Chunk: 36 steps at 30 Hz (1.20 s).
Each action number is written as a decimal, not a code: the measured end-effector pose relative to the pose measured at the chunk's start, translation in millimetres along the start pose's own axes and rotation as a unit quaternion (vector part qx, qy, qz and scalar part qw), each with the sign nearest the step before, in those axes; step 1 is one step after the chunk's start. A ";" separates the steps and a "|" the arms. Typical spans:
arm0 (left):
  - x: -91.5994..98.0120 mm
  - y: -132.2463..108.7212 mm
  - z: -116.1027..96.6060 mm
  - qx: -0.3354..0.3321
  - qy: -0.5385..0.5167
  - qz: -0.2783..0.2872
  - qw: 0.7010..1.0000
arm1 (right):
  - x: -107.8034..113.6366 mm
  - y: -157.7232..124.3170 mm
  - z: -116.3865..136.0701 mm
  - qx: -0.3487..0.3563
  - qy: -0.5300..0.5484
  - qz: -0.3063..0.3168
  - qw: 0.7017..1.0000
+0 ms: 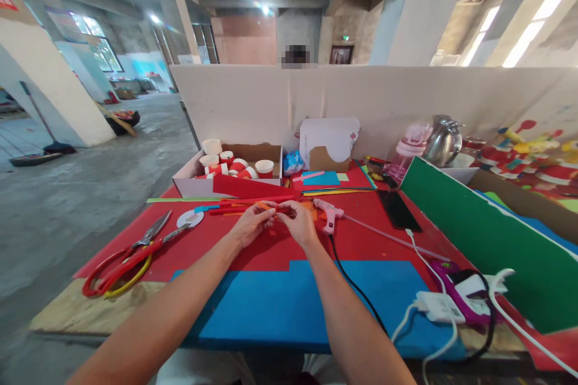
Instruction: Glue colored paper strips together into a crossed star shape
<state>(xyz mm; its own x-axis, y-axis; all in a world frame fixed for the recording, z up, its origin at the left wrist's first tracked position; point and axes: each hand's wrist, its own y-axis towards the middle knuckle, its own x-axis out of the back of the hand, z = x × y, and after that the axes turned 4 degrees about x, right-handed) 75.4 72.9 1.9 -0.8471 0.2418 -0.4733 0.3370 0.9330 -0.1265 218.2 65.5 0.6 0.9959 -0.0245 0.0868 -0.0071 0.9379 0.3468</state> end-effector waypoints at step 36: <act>5.5 8.1 -1.7 -0.100 0.024 -0.092 0.990 | 8.5 0.4 0.6 -0.126 0.151 -0.089 0.976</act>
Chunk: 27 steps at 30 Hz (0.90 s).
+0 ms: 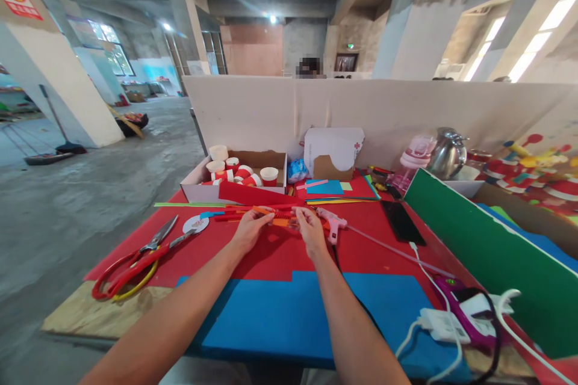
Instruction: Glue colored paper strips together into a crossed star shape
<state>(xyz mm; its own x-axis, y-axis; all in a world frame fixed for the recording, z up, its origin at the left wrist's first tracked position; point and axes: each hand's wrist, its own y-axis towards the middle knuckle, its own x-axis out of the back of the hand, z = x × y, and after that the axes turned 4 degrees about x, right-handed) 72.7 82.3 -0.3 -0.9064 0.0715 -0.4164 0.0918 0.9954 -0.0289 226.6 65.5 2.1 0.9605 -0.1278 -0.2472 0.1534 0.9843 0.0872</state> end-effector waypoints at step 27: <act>-8.8 -10.0 1.0 -0.015 0.057 -0.074 0.996 | -18.2 -17.1 -2.7 0.091 -0.169 -0.013 0.981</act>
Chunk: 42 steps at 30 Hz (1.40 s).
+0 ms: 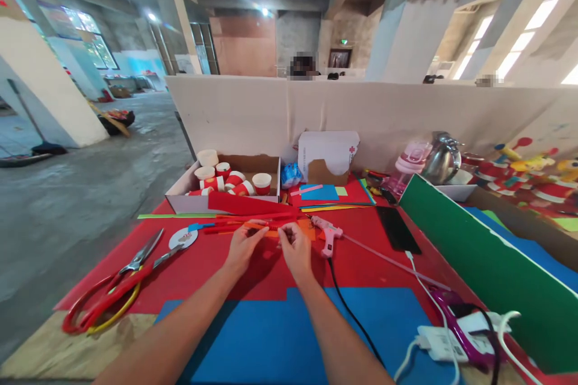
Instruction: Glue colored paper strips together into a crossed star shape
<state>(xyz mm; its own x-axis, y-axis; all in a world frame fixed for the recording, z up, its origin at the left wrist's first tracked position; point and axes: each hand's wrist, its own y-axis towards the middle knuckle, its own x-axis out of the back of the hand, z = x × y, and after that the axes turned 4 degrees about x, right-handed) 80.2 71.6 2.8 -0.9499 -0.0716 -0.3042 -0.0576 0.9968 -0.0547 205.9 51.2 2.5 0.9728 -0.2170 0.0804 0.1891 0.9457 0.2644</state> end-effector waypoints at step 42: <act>-1.6 -5.7 0.5 0.069 0.043 0.113 0.990 | -0.1 3.7 -5.7 -0.126 0.146 0.098 0.976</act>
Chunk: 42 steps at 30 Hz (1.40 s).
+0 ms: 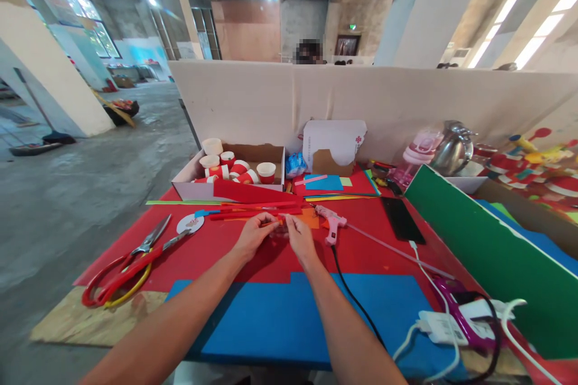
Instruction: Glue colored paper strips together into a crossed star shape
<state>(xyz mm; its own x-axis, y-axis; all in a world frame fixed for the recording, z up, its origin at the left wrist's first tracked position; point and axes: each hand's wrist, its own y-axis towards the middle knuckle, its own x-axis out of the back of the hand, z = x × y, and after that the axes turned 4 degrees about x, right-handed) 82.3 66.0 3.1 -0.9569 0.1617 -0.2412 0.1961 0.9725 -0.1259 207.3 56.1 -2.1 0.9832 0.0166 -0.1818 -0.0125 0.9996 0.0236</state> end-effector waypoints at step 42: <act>9.7 7.1 -5.4 -0.067 0.179 -0.037 0.981 | 10.5 7.4 -8.9 0.065 -0.092 -0.001 0.994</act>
<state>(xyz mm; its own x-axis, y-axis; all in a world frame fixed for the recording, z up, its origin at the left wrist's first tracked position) 73.2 75.4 5.1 -0.9860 0.1146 0.1212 0.1157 0.9933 0.0025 216.0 63.8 -12.6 1.0000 -0.0004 -0.0002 0.0004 0.9883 0.1522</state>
